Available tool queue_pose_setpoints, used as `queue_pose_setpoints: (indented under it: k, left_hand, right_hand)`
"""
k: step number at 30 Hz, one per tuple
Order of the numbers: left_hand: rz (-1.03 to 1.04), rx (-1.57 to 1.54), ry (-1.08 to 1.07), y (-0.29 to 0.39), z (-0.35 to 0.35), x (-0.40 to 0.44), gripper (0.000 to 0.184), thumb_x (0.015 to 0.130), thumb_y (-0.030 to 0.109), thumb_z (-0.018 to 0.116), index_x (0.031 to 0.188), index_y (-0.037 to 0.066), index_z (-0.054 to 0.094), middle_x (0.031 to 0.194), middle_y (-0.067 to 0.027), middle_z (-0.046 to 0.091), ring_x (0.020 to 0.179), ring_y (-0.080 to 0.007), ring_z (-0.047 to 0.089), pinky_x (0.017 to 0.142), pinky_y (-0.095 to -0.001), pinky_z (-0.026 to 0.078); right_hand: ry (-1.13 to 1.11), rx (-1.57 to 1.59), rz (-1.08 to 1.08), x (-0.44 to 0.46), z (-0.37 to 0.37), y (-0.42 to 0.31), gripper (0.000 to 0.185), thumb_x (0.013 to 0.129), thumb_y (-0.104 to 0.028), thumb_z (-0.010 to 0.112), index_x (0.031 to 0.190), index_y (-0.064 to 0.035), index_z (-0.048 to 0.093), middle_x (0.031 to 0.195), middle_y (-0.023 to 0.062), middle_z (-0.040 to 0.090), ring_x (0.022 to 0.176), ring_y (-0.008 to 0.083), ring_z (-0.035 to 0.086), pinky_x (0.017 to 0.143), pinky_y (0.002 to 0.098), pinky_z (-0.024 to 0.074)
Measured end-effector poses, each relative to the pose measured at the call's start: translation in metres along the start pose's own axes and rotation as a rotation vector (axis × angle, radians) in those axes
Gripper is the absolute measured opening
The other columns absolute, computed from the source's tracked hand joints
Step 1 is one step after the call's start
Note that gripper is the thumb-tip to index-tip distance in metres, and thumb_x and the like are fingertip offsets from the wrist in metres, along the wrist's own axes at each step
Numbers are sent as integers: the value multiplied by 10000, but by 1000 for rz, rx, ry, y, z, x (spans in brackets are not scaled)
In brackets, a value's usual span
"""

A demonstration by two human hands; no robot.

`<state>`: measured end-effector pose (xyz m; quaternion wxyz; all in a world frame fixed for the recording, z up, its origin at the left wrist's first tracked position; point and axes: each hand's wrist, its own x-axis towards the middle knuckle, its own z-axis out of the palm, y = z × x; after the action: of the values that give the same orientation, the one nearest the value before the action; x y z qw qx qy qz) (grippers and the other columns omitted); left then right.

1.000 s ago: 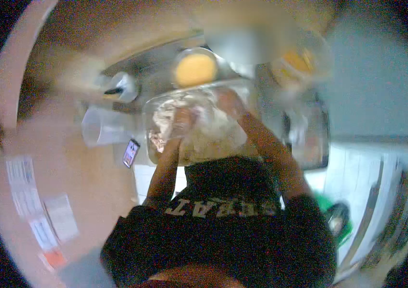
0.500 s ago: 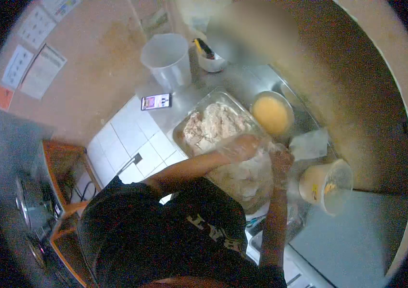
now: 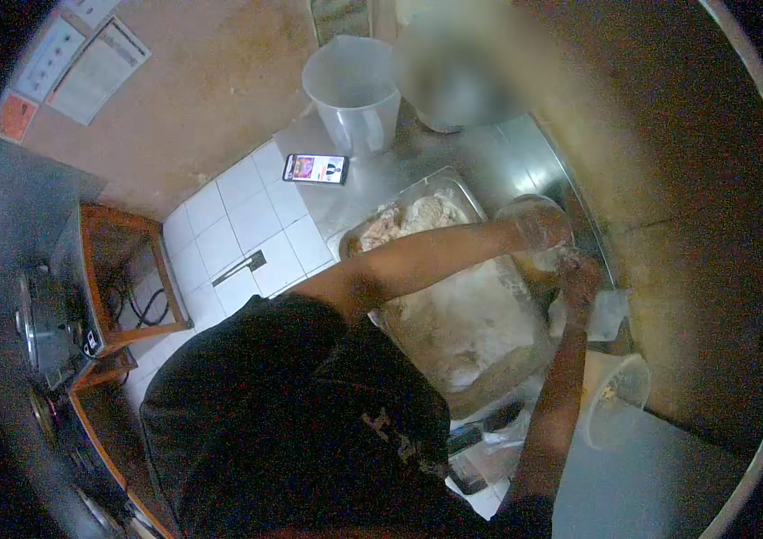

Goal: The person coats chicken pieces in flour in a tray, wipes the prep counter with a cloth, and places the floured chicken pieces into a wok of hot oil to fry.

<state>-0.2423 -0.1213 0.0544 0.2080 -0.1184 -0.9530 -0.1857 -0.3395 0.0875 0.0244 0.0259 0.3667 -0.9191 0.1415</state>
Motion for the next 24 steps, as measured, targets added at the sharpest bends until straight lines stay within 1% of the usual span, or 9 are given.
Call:
queue_pose_setpoints:
  k: [3, 4, 6, 8, 9, 12, 19, 21, 24]
  left_hand:
    - [-149, -54, -197, -16, 9, 8, 193, 816, 132, 487, 754, 80, 662, 845, -106, 647, 795, -254, 612, 722, -349, 493]
    - [-165, -72, -197, -23, 26, 7, 187, 813, 138, 493, 764, 84, 664, 846, -113, 646, 801, -262, 612, 725, -365, 492]
    - [-145, -198, -35, -49, 92, 6, 176, 805, 148, 504, 784, 90, 669, 849, -126, 643, 814, -278, 611, 732, -395, 490]
    - [-32, -589, 292, -90, 197, 5, 170, 798, 159, 516, 803, 96, 673, 851, -140, 640, 827, -294, 610, 738, -426, 488]
    - [-57, -62, 175, -87, 196, -7, 170, 792, 171, 528, 821, 88, 673, 870, -148, 638, 834, -308, 610, 746, -458, 484]
    - [-131, -129, 40, -59, 132, -16, 172, 794, 175, 527, 836, 92, 672, 881, -140, 639, 843, -300, 609, 752, -449, 483]
    - [-167, -177, 22, -49, 122, -17, 185, 799, 187, 525, 887, 108, 667, 923, -113, 640, 874, -273, 608, 775, -419, 478]
    - [-173, -180, 19, -50, 121, -19, 191, 800, 190, 524, 902, 112, 666, 935, -106, 640, 883, -265, 608, 781, -410, 477]
    - [-176, -187, 20, -49, 119, -25, 201, 803, 196, 523, 924, 118, 663, 953, -95, 640, 897, -254, 608, 791, -397, 475]
  right_hand:
    - [-41, -446, -152, 19, 51, 38, 271, 784, -227, 583, 1020, -96, 602, 877, 122, 597, 836, 272, 573, 721, 410, 430]
    - [214, -402, -412, 17, 39, 12, 295, 786, -244, 581, 1041, -95, 592, 849, 109, 583, 774, 262, 562, 686, 401, 432]
    - [467, -344, -672, 18, 44, 8, 320, 789, -262, 580, 1061, -95, 582, 820, 96, 569, 712, 251, 550, 651, 393, 433]
    - [256, -336, -579, 18, 86, 41, 287, 786, -271, 575, 1008, -89, 588, 799, 91, 568, 657, 252, 539, 624, 376, 443]
    - [185, -333, -547, 18, 103, 50, 278, 786, -274, 573, 990, -86, 590, 792, 90, 568, 639, 252, 536, 615, 370, 446]
    - [310, -111, -431, 9, 141, 50, 145, 786, -206, 564, 845, -77, 596, 756, 110, 591, 664, 239, 567, 617, 369, 453]
    - [-238, -58, -306, 11, 70, -49, 183, 822, -200, 536, 843, -49, 636, 810, 145, 635, 794, 268, 615, 686, 360, 473]
    - [-185, 183, -197, 4, 91, -34, 220, 827, -233, 532, 872, -47, 641, 836, 149, 641, 820, 285, 618, 701, 356, 474]
    - [135, -163, -292, -12, 119, -21, 208, 809, -237, 552, 849, -53, 639, 805, 141, 638, 781, 296, 616, 673, 352, 472]
